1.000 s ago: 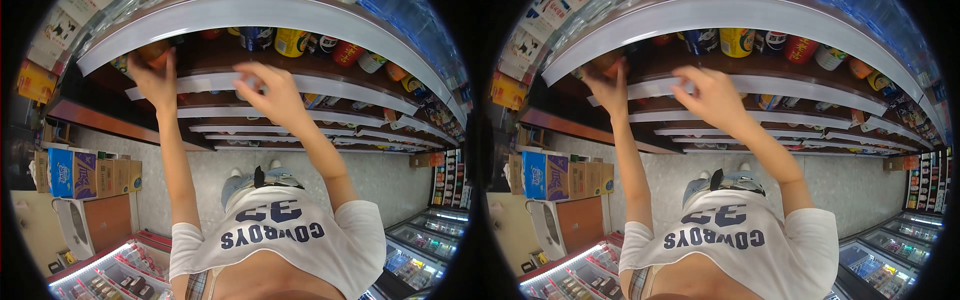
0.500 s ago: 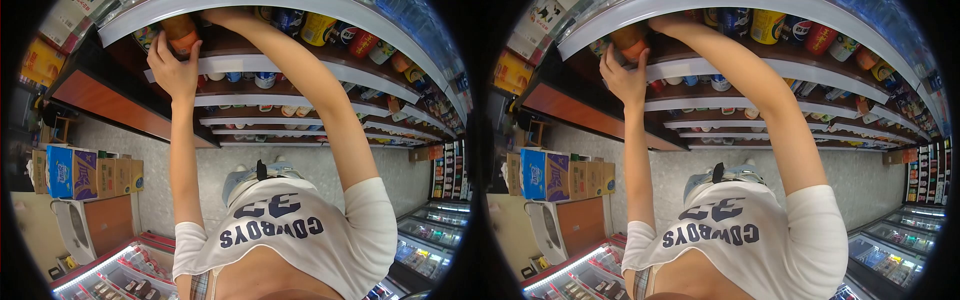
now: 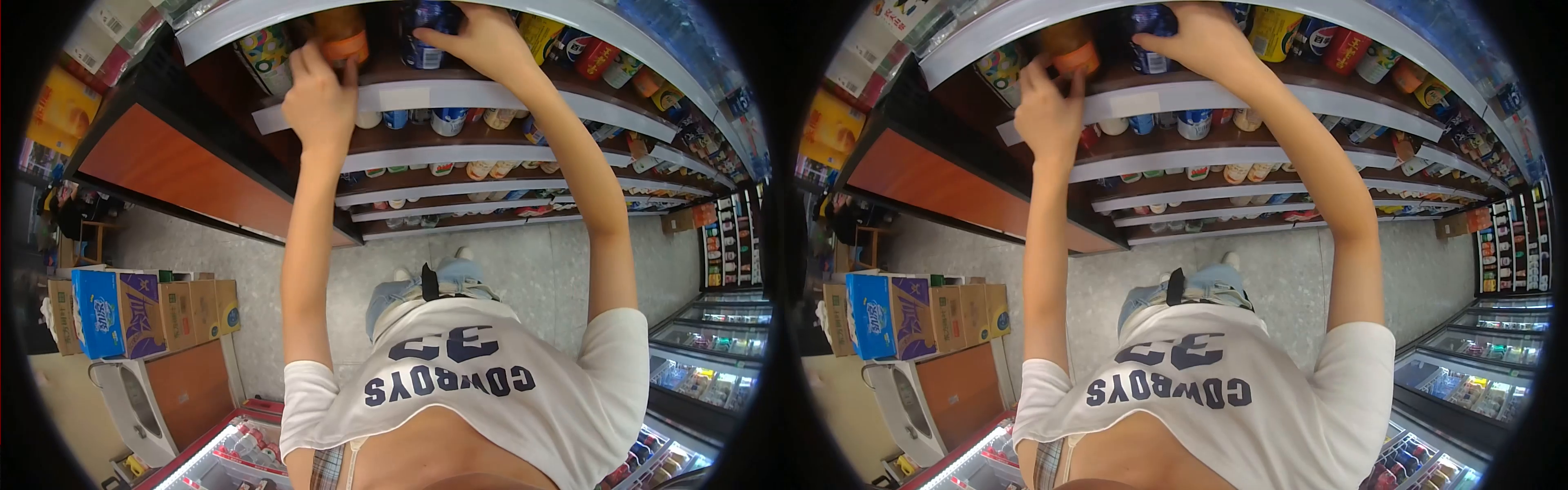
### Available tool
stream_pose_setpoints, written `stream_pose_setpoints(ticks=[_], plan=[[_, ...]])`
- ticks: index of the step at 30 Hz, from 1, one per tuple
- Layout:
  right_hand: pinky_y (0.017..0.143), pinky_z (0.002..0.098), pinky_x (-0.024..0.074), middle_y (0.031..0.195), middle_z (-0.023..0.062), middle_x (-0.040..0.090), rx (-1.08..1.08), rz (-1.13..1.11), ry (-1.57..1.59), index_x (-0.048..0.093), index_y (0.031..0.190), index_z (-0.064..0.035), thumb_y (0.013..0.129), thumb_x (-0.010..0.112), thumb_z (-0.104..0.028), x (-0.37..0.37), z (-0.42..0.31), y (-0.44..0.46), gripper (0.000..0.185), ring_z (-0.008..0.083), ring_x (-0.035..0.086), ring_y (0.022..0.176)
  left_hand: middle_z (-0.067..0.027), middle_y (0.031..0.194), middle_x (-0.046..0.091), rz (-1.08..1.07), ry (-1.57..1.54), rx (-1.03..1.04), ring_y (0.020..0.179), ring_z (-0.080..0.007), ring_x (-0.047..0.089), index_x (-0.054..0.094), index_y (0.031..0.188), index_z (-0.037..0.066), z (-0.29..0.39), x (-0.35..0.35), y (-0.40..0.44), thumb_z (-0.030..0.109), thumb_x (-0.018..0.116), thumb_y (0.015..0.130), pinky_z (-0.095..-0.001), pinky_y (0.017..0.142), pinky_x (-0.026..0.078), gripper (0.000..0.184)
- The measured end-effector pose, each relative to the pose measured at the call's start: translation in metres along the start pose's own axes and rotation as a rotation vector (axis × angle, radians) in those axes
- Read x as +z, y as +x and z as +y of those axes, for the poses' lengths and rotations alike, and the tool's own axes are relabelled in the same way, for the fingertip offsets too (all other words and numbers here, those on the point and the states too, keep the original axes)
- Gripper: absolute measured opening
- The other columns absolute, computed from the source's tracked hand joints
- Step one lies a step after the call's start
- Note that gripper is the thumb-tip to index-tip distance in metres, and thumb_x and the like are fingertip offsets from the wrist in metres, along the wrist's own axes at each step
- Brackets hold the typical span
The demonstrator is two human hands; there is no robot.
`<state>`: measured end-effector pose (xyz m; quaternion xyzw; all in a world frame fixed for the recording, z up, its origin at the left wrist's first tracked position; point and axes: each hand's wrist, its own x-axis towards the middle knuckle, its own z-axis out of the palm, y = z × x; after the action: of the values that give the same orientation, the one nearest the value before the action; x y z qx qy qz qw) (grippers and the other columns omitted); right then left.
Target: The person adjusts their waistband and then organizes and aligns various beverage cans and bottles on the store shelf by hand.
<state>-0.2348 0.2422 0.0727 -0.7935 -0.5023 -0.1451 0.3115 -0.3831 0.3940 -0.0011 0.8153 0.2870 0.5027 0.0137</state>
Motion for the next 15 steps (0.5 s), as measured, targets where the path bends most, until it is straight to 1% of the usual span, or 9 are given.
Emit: stream_pose_setpoints(ticks=[1, 3, 6, 7, 8, 10, 11, 14, 15], plan=[[0.091, 0.0453, 0.048, 0.106, 0.0296, 0.064, 0.009, 0.013, -0.013, 0.054, 0.129, -0.0013, 0.08, 0.071, -0.045, -0.002, 0.002, -0.001, 0.068, 0.0454, 0.061, 0.102, -0.0093, 0.105, 0.063, -0.038, -0.004, -0.014, 0.073, -0.0378, 0.067, 0.055, 0.113, 0.011, 0.003, 0.006, 0.004, 0.037, 0.071, 0.082, -0.0468, 0.058, 0.053, 0.044], [0.089, 0.0456, 0.049, 0.102, 0.0291, 0.065, -0.059, 0.088, -0.027, 0.057, 0.125, -0.0015, 0.081, 0.069, -0.042, 0.0, 0.001, -0.005, 0.061, 0.0445, 0.062, 0.097, -0.0098, 0.104, 0.064, -0.066, 0.033, 0.005, 0.072, -0.0391, 0.067, 0.056, 0.11, 0.011, 0.01, 0.022, 0.015, 0.041, 0.068, 0.084, -0.049, 0.056, 0.053, 0.042], [0.058, 0.042, 0.0551, 0.097, 0.0154, 0.064, -0.104, 0.316, -0.445, 0.063, 0.111, -0.0117, 0.08, 0.072, -0.035, 0.016, -0.01, -0.018, 0.04, 0.0332, 0.067, 0.08, -0.0096, 0.099, 0.065, -0.2, 0.082, 0.04, 0.074, -0.037, 0.067, 0.06, 0.106, 0.011, 0.014, 0.033, 0.022, 0.038, 0.067, 0.085, -0.0477, 0.059, 0.053, 0.035], [0.06, 0.0366, 0.0546, 0.095, 0.0108, 0.064, -0.221, 0.416, -0.436, 0.064, 0.112, -0.015, 0.08, 0.075, -0.034, 0.02, -0.015, -0.024, 0.039, 0.031, 0.067, 0.074, -0.0094, 0.098, 0.066, -0.263, 0.107, 0.046, 0.077, -0.0358, 0.067, 0.061, 0.105, 0.011, 0.015, 0.033, 0.026, 0.036, 0.068, 0.085, -0.0469, 0.061, 0.053, 0.033], [0.061, 0.0328, 0.0551, 0.097, 0.0073, 0.065, -0.349, 0.469, -0.395, 0.066, 0.109, -0.0142, 0.08, 0.075, -0.027, 0.023, -0.024, -0.027, 0.033, 0.0269, 0.067, 0.075, -0.0091, 0.096, 0.066, -0.092, 0.034, 0.116, 0.079, -0.0343, 0.066, 0.062, 0.105, 0.011, 0.012, 0.032, 0.025, 0.033, 0.069, 0.084, -0.0457, 0.064, 0.053, 0.031], [0.053, 0.0313, 0.0521, 0.094, 0.0058, 0.061, -0.633, 0.529, -0.288, 0.064, 0.102, -0.0123, 0.078, 0.072, -0.021, 0.04, -0.029, -0.025, 0.027, 0.0224, 0.064, 0.07, -0.0084, 0.091, 0.067, 0.25, -0.111, 0.26, 0.085, -0.0313, 0.064, 0.064, 0.105, 0.012, 0.0, 0.025, 0.02, 0.026, 0.071, 0.083, -0.0432, 0.068, 0.053, 0.027], [0.054, 0.0296, 0.0515, 0.095, 0.0041, 0.062, -0.623, 0.487, -0.225, 0.064, 0.1, -0.0098, 0.077, 0.07, -0.017, 0.048, -0.037, -0.028, 0.025, 0.0207, 0.064, 0.07, -0.0066, 0.092, 0.066, 0.368, -0.146, 0.224, 0.091, -0.0286, 0.058, 0.064, 0.106, 0.011, -0.005, 0.021, 0.017, 0.019, 0.073, 0.08, -0.0431, 0.082, 0.048, 0.028], [0.06, 0.0341, 0.0567, 0.103, 0.0078, 0.067, -0.379, 0.205, -0.113, 0.064, 0.103, -0.0051, 0.077, 0.07, -0.018, 0.072, -0.059, -0.005, 0.03, 0.0268, 0.068, 0.08, -0.0187, 0.118, 0.052, 0.535, -0.16, 0.219, 0.109, -0.036, 0.048, 0.054, 0.116, 0.003, -0.029, 0.014, 0.011, 0.018, 0.074, 0.077, -0.0473, 0.093, 0.038, 0.046], [0.061, 0.0353, 0.0561, 0.099, 0.0094, 0.066, -0.359, 0.211, -0.141, 0.064, 0.105, -0.0084, 0.081, 0.069, -0.022, 0.08, -0.066, 0.013, 0.029, 0.0277, 0.068, 0.075, -0.0213, 0.122, 0.048, 0.507, -0.164, 0.197, 0.112, -0.0381, 0.045, 0.05, 0.12, 0.001, -0.037, 0.013, 0.01, 0.02, 0.074, 0.078, -0.0487, 0.095, 0.036, 0.052]])
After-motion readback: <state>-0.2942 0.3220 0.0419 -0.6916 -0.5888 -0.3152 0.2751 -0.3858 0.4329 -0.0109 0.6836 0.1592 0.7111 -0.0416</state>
